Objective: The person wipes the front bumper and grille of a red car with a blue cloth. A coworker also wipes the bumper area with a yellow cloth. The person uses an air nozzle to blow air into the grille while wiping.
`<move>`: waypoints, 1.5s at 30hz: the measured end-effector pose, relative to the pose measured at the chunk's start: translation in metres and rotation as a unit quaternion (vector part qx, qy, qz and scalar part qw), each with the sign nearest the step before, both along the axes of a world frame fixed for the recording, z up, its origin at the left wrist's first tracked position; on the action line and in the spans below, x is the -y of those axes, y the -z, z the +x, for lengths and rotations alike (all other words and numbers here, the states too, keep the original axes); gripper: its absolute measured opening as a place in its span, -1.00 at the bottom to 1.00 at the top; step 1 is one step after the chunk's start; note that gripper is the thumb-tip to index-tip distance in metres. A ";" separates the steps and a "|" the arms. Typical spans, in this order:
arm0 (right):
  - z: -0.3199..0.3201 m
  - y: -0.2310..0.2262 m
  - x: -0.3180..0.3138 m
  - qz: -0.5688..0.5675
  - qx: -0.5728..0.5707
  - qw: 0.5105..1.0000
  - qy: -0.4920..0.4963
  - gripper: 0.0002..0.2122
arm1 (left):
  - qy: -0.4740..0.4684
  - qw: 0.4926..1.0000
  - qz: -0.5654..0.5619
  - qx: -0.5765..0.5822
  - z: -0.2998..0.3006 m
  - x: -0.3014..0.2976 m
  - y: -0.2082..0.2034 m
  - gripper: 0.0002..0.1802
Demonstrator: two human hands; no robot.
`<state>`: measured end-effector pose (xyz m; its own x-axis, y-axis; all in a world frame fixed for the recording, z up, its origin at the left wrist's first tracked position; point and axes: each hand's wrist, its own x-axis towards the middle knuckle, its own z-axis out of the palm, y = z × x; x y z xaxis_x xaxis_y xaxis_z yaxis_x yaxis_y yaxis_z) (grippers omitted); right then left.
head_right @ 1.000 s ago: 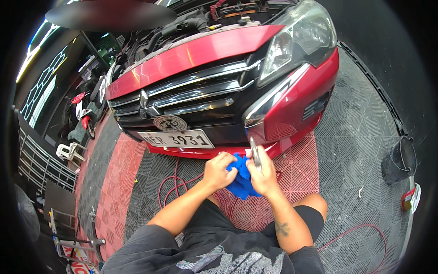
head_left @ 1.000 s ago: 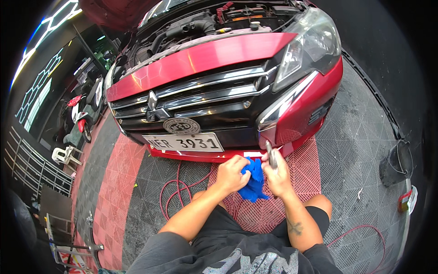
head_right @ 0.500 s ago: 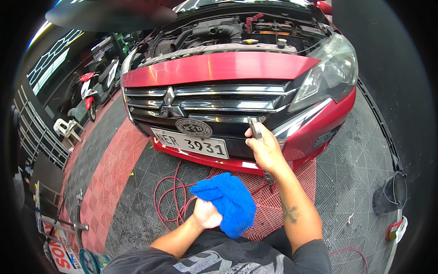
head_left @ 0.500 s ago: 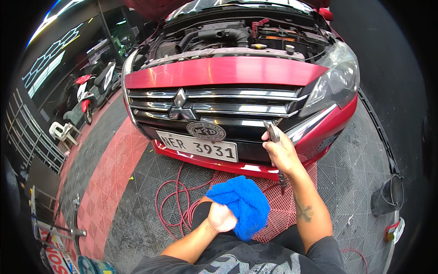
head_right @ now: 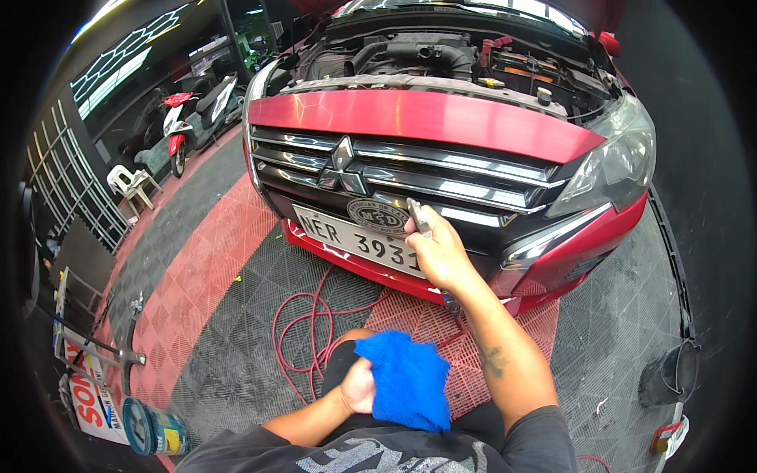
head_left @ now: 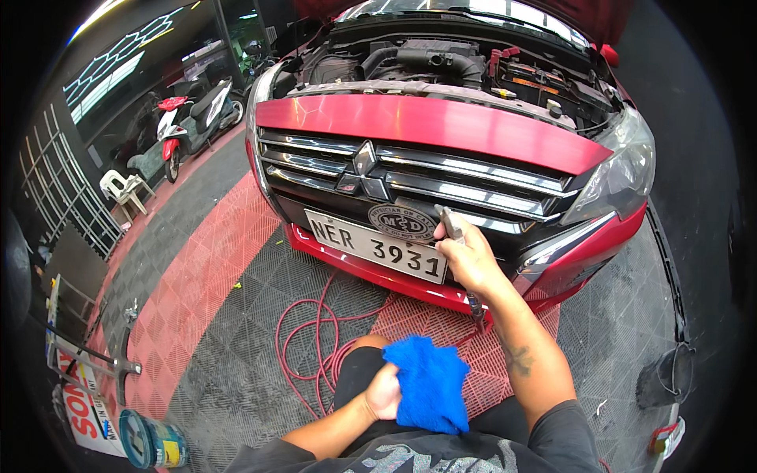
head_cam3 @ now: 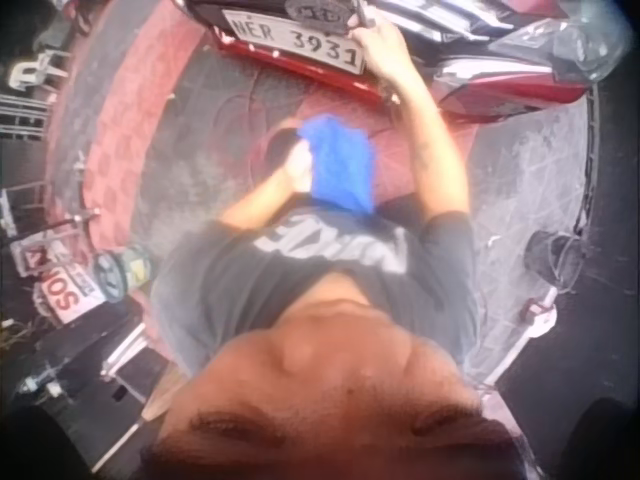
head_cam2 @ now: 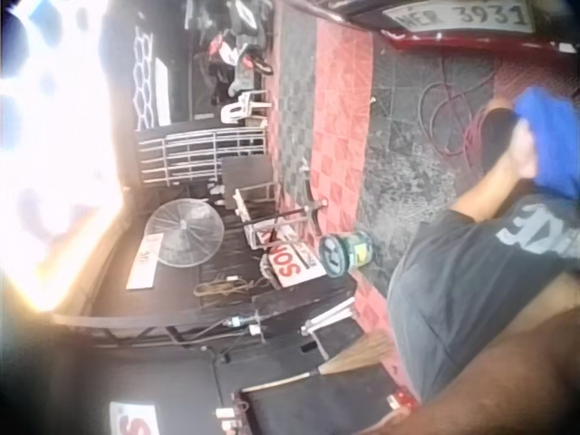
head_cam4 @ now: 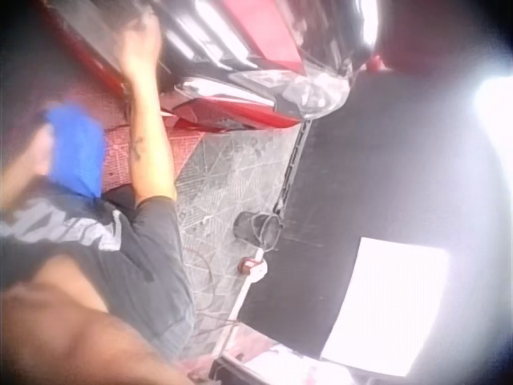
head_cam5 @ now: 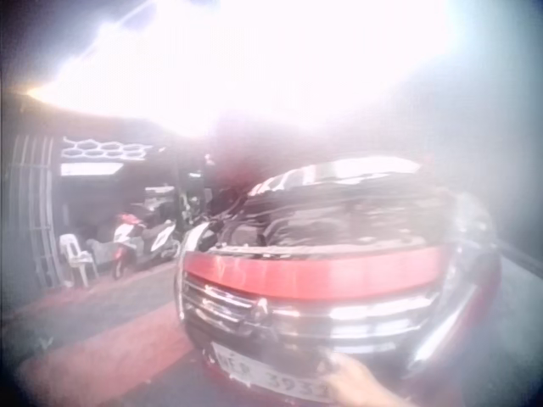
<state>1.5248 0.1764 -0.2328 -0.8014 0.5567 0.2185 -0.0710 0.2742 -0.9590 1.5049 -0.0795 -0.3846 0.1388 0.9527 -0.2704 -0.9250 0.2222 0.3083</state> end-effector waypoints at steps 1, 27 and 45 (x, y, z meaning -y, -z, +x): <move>-0.001 -0.006 -0.003 0.002 0.007 1.000 0.010 -0.85 | -0.020 0.999 0.032 0.000 -0.012 0.000 -0.011 -0.11; 0.008 -0.087 -0.013 0.374 0.143 0.903 0.158 -0.77 | -0.412 0.426 0.290 -0.751 -0.238 -0.203 -0.106 -0.40; -0.112 -0.091 -0.016 0.634 0.283 0.708 0.132 -0.39 | -0.588 0.270 0.268 -0.714 -0.245 -0.219 -0.071 -0.28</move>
<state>1.4131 0.1922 -0.1414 -0.8645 0.3477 0.3629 0.4407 0.8716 0.2147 1.2598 0.1399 -0.3132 -0.2261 0.0657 0.9719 0.8877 -0.3969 0.2334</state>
